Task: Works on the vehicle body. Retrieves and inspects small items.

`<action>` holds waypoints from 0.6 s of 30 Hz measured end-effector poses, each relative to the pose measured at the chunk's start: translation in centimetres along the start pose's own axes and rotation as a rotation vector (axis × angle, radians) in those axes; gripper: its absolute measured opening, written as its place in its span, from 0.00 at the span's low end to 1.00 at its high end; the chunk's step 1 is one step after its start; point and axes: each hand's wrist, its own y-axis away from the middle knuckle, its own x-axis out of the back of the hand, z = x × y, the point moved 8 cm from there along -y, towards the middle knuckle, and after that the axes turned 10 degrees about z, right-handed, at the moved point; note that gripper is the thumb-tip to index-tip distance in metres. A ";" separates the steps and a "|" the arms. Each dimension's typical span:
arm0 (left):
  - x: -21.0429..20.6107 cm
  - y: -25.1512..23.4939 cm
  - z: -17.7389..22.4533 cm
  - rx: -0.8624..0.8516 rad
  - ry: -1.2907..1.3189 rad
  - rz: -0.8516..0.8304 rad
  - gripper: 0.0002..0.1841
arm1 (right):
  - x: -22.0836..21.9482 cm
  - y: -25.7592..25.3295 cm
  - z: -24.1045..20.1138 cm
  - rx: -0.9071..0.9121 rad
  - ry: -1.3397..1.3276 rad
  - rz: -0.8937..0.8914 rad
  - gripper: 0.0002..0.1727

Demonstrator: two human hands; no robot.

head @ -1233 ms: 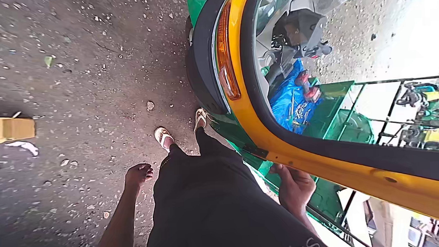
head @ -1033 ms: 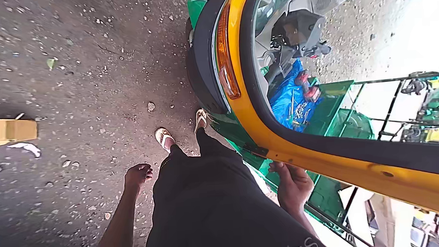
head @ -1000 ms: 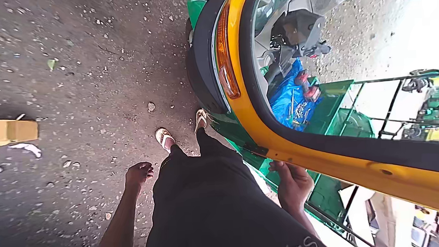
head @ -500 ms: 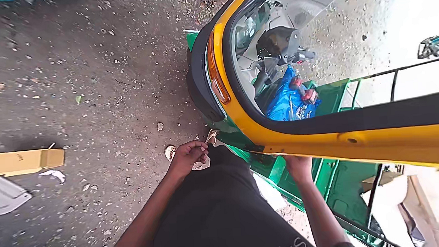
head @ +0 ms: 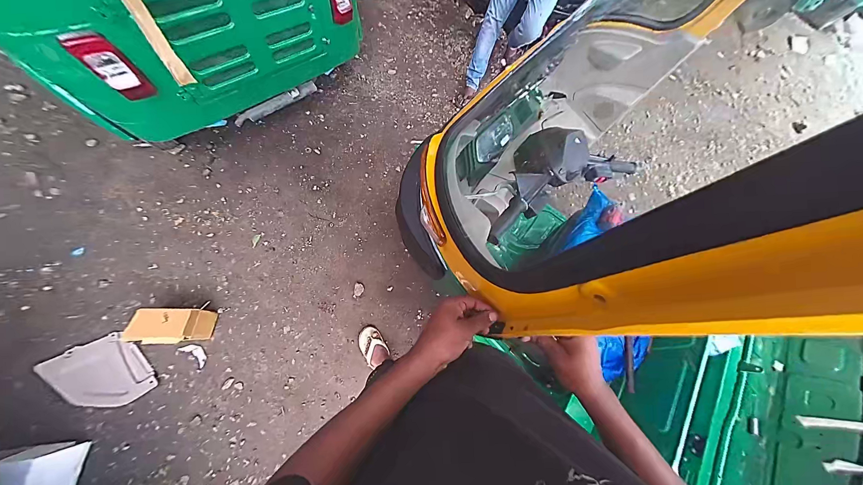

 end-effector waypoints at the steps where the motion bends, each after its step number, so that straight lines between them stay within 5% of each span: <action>1: -0.5 0.0 0.0 0.018 -0.015 0.015 0.08 | 0.2 -0.2 -0.5 0.088 0.066 0.008 0.11; 4: -2.0 0.5 0.2 0.062 -0.001 0.040 0.08 | 0.6 0.1 -2.6 0.422 0.282 0.068 0.14; 6: -2.3 0.8 0.4 0.058 -0.004 0.070 0.07 | 0.7 0.2 -2.9 0.476 0.284 0.094 0.13; 13: -2.0 1.2 -0.3 0.095 0.050 0.097 0.08 | -3.1 1.8 2.5 -0.404 -0.503 -0.146 0.05; 18: -1.8 0.4 -0.2 0.174 0.012 -0.003 0.06 | -2.9 1.5 2.4 -0.416 -0.511 -0.151 0.05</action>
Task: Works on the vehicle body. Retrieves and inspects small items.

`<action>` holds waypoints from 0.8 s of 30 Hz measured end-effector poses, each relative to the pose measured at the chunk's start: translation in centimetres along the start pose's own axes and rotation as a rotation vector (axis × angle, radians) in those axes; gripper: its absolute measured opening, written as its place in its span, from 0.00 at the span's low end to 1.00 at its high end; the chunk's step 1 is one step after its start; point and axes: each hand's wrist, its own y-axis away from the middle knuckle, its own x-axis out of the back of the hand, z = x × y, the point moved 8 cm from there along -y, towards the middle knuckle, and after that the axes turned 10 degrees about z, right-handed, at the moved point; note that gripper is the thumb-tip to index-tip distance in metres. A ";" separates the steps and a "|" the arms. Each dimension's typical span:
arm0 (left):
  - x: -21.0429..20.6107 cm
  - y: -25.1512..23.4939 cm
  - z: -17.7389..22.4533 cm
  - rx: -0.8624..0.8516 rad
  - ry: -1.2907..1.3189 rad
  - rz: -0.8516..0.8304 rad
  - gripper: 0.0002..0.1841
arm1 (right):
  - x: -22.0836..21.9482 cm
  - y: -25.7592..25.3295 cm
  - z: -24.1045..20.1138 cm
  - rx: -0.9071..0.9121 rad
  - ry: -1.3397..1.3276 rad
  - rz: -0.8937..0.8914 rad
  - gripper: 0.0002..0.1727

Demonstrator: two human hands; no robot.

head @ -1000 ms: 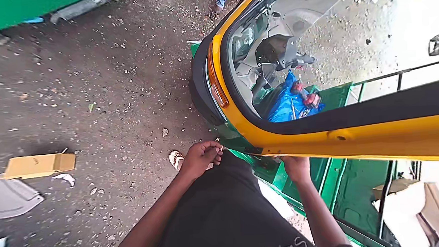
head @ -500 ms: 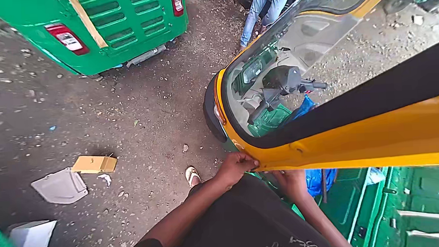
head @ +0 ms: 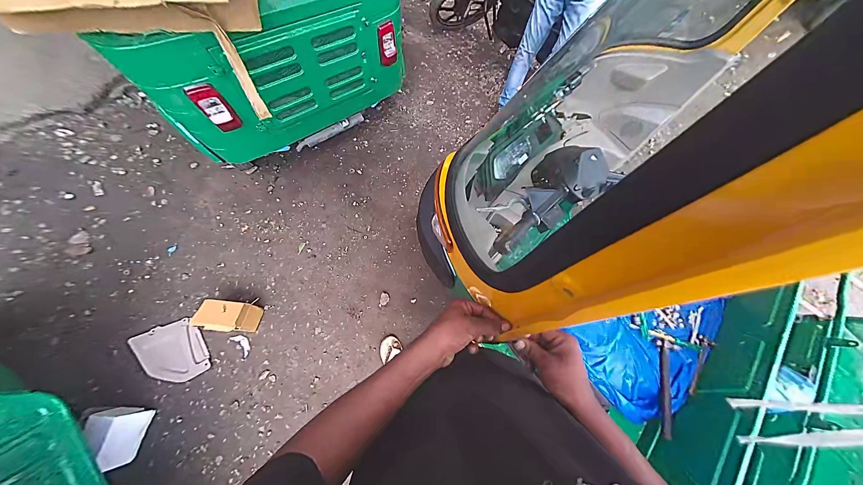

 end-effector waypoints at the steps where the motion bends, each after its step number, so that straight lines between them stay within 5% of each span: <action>1: 0.0 0.0 0.1 0.026 -0.006 -0.010 0.06 | 0.1 0.0 -0.2 0.029 0.023 0.006 0.05; 8: -0.5 0.7 -0.1 0.204 0.112 0.038 0.03 | 0.4 0.1 -0.2 0.070 0.064 0.036 0.07; 24: -0.1 0.5 -0.5 0.216 0.036 0.040 0.04 | 0.3 0.1 -0.1 0.111 0.030 0.068 0.06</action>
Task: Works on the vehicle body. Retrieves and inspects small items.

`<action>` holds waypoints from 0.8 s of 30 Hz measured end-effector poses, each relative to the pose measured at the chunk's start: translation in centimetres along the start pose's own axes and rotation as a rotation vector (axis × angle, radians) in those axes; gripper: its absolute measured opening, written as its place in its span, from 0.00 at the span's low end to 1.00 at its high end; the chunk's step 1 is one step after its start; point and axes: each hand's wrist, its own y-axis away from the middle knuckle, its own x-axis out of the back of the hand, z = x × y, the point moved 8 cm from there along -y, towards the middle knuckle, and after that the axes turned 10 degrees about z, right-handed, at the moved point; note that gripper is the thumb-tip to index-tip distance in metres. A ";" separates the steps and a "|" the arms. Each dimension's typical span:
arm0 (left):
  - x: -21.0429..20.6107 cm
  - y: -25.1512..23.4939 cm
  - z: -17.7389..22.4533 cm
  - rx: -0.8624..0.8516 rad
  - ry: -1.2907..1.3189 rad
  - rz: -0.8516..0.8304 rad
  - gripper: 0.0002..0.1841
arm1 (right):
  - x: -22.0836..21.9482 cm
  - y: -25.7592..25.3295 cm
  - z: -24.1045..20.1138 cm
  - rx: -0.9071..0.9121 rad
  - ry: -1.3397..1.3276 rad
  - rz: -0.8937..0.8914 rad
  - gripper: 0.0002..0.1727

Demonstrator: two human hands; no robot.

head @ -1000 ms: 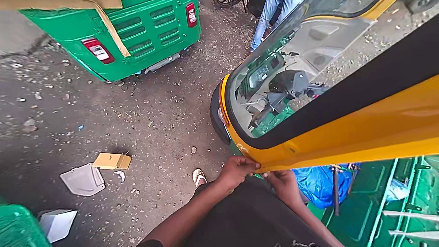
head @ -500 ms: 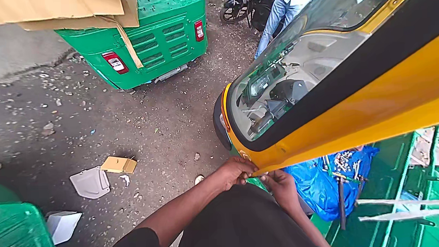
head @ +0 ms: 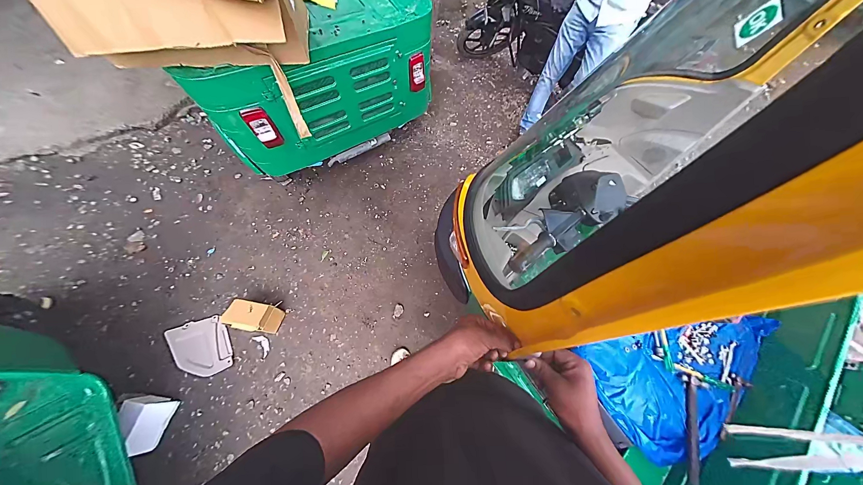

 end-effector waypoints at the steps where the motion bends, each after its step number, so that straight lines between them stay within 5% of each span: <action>1: -0.1 -0.1 0.1 0.013 0.018 -0.002 0.03 | 0.0 0.0 0.0 0.000 0.003 0.001 0.06; 13: 0.2 0.3 0.2 -0.098 -0.039 0.038 0.11 | 0.0 0.0 -0.1 0.002 0.000 -0.011 0.06; 19: -0.3 0.1 1.0 -0.095 -0.014 -0.026 0.02 | 0.0 -0.3 -0.2 0.011 0.007 -0.008 0.06; 24: -0.2 0.5 1.3 -0.126 -0.025 -0.041 0.05 | 0.0 -0.5 -0.2 0.011 0.003 -0.023 0.06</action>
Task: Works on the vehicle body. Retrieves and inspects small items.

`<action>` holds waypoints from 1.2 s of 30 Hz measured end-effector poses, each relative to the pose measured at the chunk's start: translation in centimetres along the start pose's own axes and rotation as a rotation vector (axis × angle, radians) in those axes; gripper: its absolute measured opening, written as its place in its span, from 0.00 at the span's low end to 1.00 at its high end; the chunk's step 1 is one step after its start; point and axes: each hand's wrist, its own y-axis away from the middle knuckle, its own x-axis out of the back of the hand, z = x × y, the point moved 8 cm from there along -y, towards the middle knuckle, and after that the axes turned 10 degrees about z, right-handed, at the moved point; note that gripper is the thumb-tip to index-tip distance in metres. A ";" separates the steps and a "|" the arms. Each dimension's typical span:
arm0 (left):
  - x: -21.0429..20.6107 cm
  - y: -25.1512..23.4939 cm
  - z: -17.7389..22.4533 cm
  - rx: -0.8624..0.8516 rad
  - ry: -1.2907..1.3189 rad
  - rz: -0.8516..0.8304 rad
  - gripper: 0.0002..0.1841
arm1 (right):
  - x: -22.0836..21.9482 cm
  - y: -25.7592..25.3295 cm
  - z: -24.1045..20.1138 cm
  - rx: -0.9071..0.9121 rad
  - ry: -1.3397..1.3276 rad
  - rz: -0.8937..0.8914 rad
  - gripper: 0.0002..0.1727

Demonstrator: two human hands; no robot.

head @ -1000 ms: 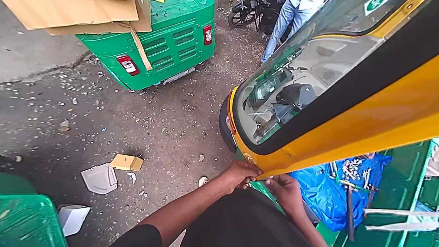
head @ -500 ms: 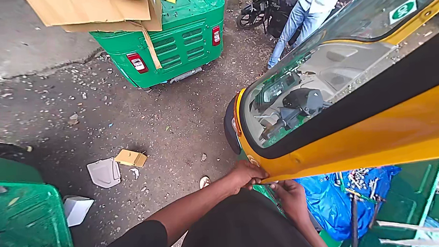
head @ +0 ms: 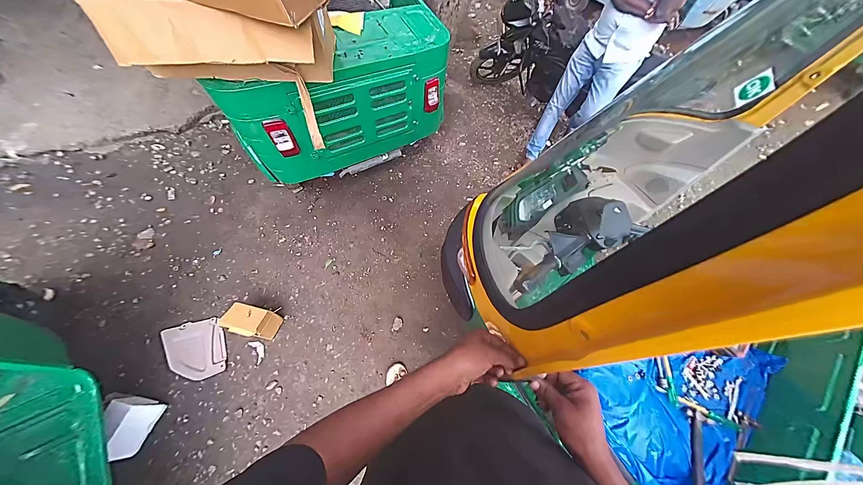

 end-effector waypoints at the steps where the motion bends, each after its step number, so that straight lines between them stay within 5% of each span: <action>1: 0.1 -0.1 0.2 -0.043 -0.047 0.005 0.08 | 0.0 -0.1 0.0 0.001 -0.005 -0.004 0.07; 5: 0.2 -0.5 0.3 -0.152 -0.210 0.034 0.10 | -0.1 -0.1 0.0 0.004 0.003 -0.013 0.07; 13: -0.3 -0.1 0.2 -0.022 -0.040 -0.001 0.01 | -0.1 -0.2 -0.1 0.014 0.014 -0.019 0.05; 21: -0.3 -0.5 1.4 -0.184 -0.406 -0.042 0.13 | -0.2 -0.1 -0.3 0.030 0.010 -0.017 0.04; 31: -0.5 -0.5 -0.9 0.027 0.070 0.019 0.01 | -0.1 -0.3 -0.3 0.060 0.084 -0.024 0.05; 36: -0.2 -0.3 0.3 -0.214 -0.145 -0.025 0.10 | -0.2 0.0 -0.3 0.054 0.087 -0.009 0.05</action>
